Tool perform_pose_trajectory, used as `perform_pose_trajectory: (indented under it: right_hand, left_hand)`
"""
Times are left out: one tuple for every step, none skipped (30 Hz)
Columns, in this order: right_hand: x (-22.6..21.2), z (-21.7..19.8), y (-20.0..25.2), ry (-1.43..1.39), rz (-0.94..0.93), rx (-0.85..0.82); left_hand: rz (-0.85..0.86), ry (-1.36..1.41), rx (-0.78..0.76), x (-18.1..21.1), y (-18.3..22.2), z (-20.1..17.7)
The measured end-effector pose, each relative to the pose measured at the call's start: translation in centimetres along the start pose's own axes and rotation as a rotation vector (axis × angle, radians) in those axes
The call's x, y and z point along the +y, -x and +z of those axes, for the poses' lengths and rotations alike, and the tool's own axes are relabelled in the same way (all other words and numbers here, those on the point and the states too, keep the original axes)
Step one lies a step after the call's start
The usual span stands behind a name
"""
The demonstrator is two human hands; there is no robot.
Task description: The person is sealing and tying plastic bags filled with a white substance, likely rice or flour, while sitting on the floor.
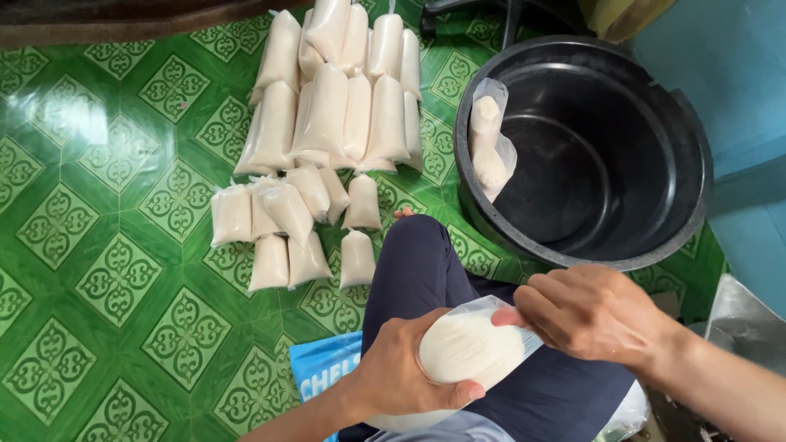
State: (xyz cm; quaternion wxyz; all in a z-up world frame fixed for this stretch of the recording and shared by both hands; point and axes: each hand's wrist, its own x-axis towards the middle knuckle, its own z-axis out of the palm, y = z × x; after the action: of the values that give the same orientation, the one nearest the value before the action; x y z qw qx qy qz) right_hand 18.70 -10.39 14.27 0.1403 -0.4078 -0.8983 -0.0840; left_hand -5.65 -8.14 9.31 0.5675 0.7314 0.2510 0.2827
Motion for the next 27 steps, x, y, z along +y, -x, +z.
perform_pose_trajectory:
  right_hand:
    - [0.1, -0.3, -0.1, 0.001, 0.002, 0.000]
    - [0.2, -0.6, -0.2, 0.014, -0.013, 0.000]
    - [0.3, -0.9, -0.4, 0.027, -0.032, -0.002]
    - [0.3, -0.8, -0.6, 0.029, -0.035, -0.004]
    - [0.3, -0.7, -0.7, -0.010, -0.001, -0.008]
    - [0.2, -0.6, -0.9, -0.049, 0.034, -0.011]
    - [0.1, -0.5, -1.4, -0.050, 0.030, -0.013]
    - [0.0, -0.5, -1.9, -0.087, 0.054, 0.000]
    - [0.1, -0.4, -2.5, -0.116, 0.079, 0.018]
    - [0.0, -0.4, -2.9, -0.108, 0.078, 0.022]
    - [-0.2, -0.4, -3.2, -0.099, 0.077, 0.047]
    - [-0.4, -0.4, -3.6, -0.089, 0.075, 0.071]
    - [-0.5, -0.7, -4.1, -0.088, 0.068, 0.074]
    - [-0.5, -1.0, -4.6, -0.040, 0.052, 0.090]
    - [-0.7, -1.4, -5.1, 0.006, 0.040, 0.105]
    - [-0.7, -1.7, -5.4, 0.004, 0.037, 0.107]
    - [-0.6, -2.0, -5.8, 0.045, -0.016, 0.115]
    - [-0.6, -2.3, -6.2, 0.086, -0.068, 0.123]
    - [-0.6, -2.5, -6.6, 0.088, -0.070, 0.126]
    - [-0.8, -2.6, -7.0, 0.110, -0.106, 0.142]
    - [-0.8, -2.8, -7.3, 0.133, -0.144, 0.157]
    - [-0.9, -2.8, -7.8, 0.137, -0.149, 0.157]
    - [-0.9, -2.7, -8.2, 0.176, -0.161, 0.147]
    - [-0.9, -2.7, -8.6, 0.214, -0.174, 0.137]
    - [-0.7, -2.8, -9.0, 0.220, -0.174, 0.135]
    - [-0.5, -2.9, -9.4, 0.164, -0.153, 0.132]
    - [-0.2, -3.0, -9.8, 0.107, -0.135, 0.128]
  left_hand:
    - [0.001, 0.000, -0.002, 0.2, -0.1, 0.0]
    - [-0.002, 0.029, -0.003, 0.3, -0.1, 0.0]
    - [-0.003, 0.060, 0.002, 0.4, -0.2, 0.1]
    - [-0.001, 0.061, 0.004, 0.4, -0.2, 0.0]
    - [-0.010, 0.073, 0.014, 0.4, -0.2, 0.0]
    - [-0.019, 0.085, 0.023, 0.3, -0.3, 0.0]
    - [-0.019, 0.086, 0.027, 0.0, -0.3, 0.2]
    - [-0.014, 0.081, 0.074, -0.3, -0.3, 0.3]
    - [-0.001, 0.073, 0.118, -0.8, -0.6, 0.4]
    - [0.008, 0.070, 0.117, -1.2, -0.9, 0.5]
    - [0.042, 0.078, 0.162, -1.5, -1.1, 0.7]
    - [0.077, 0.085, 0.207, -1.9, -1.2, 0.9]
    - [0.080, 0.082, 0.214, -2.6, -1.5, 1.2]
    - [0.133, 0.147, 0.235, -3.4, -1.7, 1.5]
    - [0.183, 0.213, 0.253, -4.1, -1.9, 1.8]
    - [0.182, 0.210, 0.256, -4.5, -2.3, 2.0]
    - [0.252, 0.229, 0.275, -4.9, -2.7, 2.0]
    - [0.322, 0.249, 0.293, -5.2, -3.2, 2.1]
    - [0.326, 0.246, 0.294, -5.9, -4.1, 2.1]
    - [0.467, 0.241, 0.305, -6.6, -4.9, 2.0]
    - [0.611, 0.237, 0.317, -7.3, -5.8, 2.1]
    - [0.616, 0.236, 0.320, -7.5, -6.3, 2.1]
    - [0.640, 0.270, 0.314, -7.8, -6.9, 2.1]
    - [0.664, 0.304, 0.309, -8.0, -7.5, 2.1]
    - [0.669, 0.307, 0.307, -10.8, -7.2, 3.2]
    - [0.535, 0.207, 0.243, -13.6, -6.9, 4.4]
    - [0.401, 0.107, 0.181, -16.5, -6.7, 5.5]
